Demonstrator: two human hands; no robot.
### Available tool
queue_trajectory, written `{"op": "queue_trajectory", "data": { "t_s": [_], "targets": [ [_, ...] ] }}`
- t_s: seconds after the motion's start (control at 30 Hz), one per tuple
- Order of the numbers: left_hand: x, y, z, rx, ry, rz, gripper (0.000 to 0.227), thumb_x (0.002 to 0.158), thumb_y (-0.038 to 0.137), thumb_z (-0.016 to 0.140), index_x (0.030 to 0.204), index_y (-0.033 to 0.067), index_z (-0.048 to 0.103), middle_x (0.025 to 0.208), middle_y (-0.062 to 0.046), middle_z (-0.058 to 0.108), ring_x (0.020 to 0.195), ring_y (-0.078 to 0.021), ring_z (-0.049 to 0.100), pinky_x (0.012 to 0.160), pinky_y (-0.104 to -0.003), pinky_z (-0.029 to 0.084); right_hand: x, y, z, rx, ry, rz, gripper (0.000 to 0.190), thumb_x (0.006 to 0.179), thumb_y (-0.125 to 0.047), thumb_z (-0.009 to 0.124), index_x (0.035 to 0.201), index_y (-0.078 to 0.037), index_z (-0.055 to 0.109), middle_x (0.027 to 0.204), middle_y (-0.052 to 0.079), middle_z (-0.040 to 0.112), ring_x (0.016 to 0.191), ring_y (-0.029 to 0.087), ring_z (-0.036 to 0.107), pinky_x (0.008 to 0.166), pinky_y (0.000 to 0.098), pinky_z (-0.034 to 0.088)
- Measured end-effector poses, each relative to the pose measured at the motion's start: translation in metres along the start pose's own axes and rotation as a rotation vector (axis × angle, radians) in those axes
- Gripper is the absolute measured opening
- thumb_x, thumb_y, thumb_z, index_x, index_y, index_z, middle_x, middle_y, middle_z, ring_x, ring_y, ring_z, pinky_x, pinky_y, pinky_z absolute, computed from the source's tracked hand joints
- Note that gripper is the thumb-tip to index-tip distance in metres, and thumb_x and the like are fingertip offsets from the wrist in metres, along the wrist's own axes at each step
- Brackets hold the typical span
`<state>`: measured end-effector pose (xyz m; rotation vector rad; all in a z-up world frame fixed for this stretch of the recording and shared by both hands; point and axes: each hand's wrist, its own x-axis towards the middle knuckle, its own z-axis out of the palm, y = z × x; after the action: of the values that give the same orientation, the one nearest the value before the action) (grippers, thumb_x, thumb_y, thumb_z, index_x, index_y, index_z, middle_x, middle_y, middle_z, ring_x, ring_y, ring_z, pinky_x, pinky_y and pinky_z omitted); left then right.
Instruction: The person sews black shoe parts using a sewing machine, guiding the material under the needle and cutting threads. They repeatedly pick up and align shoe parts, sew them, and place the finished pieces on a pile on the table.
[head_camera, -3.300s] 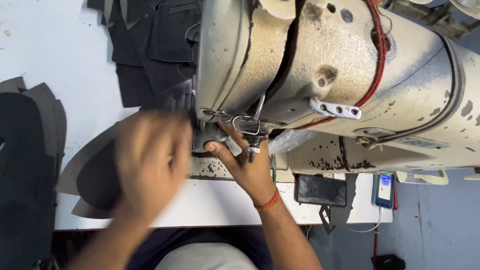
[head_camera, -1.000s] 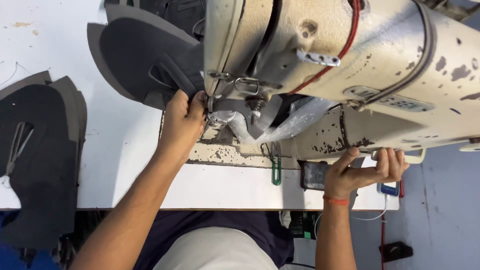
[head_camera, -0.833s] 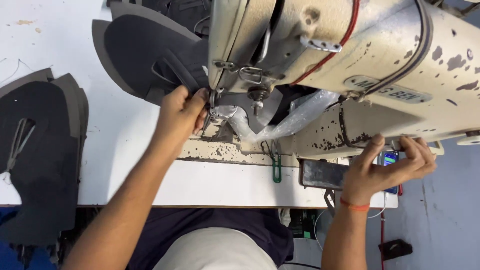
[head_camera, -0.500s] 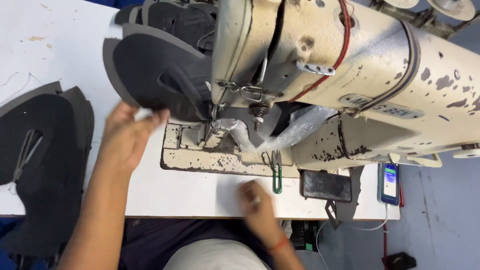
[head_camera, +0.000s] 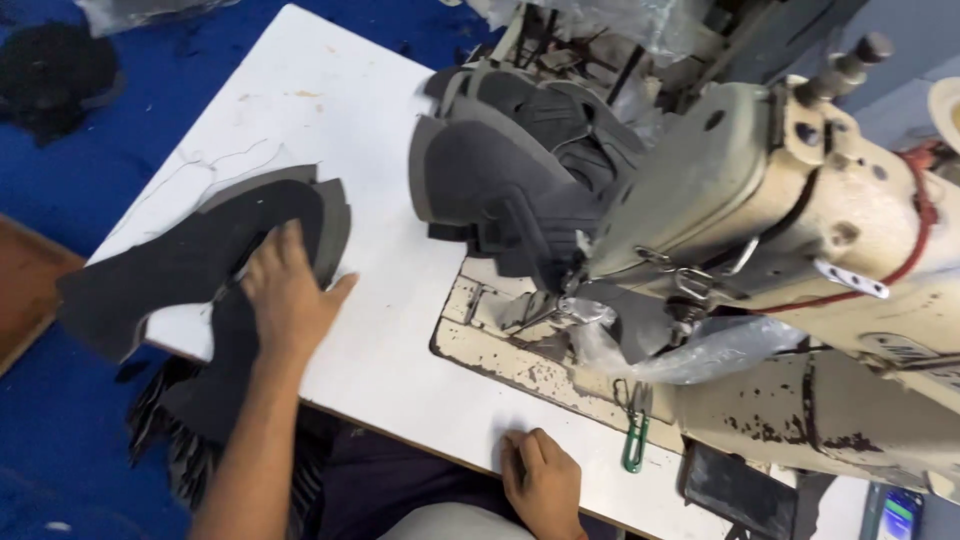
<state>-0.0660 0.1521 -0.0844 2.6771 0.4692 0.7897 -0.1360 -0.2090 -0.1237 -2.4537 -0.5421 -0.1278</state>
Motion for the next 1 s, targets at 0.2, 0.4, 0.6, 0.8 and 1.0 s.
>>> {"op": "queue_trajectory", "data": {
  "t_s": [0.2,0.4,0.6,0.8,1.0],
  "targets": [
    [-0.017,-0.053,0.016,0.051,-0.138,-0.139,0.081,0.074,0.026,0.094,0.141,0.0031,0.054,0.131,-0.022,0.051,0.123,-0.0395,0.047,0.104,-0.056,0.034,-0.003,-0.008,-0.004,-0.05,0.024,-0.094,0.01,0.081,-0.012,0.075,0.087,-0.007,0.068,0.075,0.009,0.063,0.063,0.031,0.066,0.053,0.0414,0.052],
    [-0.037,-0.02,-0.015,-0.55,0.342,-0.024,0.073,0.092,0.0,0.088,0.149,-0.0013,0.041,0.147,-0.015,0.045,0.139,-0.028,0.048,0.128,-0.041,0.038,-0.01,0.01,-0.021,0.457,-0.218,0.19,0.026,0.091,-0.019,0.075,0.113,-0.006,0.068,0.101,0.01,0.072,0.088,0.02,0.071,0.073,0.0329,0.058],
    [-0.1,0.147,-0.053,-0.574,-0.288,0.707,0.078,0.064,0.033,0.092,0.129,0.0064,0.058,0.13,-0.013,0.059,0.123,-0.0294,0.056,0.107,-0.049,0.039,0.01,-0.028,-0.074,0.84,-0.201,-0.018,0.062,0.099,-0.024,0.069,0.15,0.001,0.043,0.122,0.011,0.065,0.109,0.02,0.065,0.097,0.0358,0.052],
    [-0.169,0.027,0.053,-0.93,-0.894,-0.294,0.05,0.083,0.023,0.079,0.123,0.0001,0.06,0.104,-0.011,0.068,0.096,-0.0203,0.062,0.086,-0.034,0.048,0.014,-0.022,-0.108,0.885,-0.135,0.109,0.038,0.109,-0.022,0.062,0.139,0.001,0.057,0.123,0.015,0.068,0.111,0.023,0.065,0.098,0.0358,0.054],
    [-0.174,0.067,0.006,-0.793,-0.67,-0.318,0.026,0.095,0.021,0.073,0.11,-0.0002,0.07,0.083,-0.009,0.072,0.081,-0.0197,0.067,0.081,-0.03,0.052,0.11,0.122,-0.145,0.05,0.151,0.175,0.05,0.082,0.014,0.056,0.127,-0.005,0.063,0.113,0.015,0.068,0.092,0.026,0.074,0.072,0.0341,0.058]
  ]
}}
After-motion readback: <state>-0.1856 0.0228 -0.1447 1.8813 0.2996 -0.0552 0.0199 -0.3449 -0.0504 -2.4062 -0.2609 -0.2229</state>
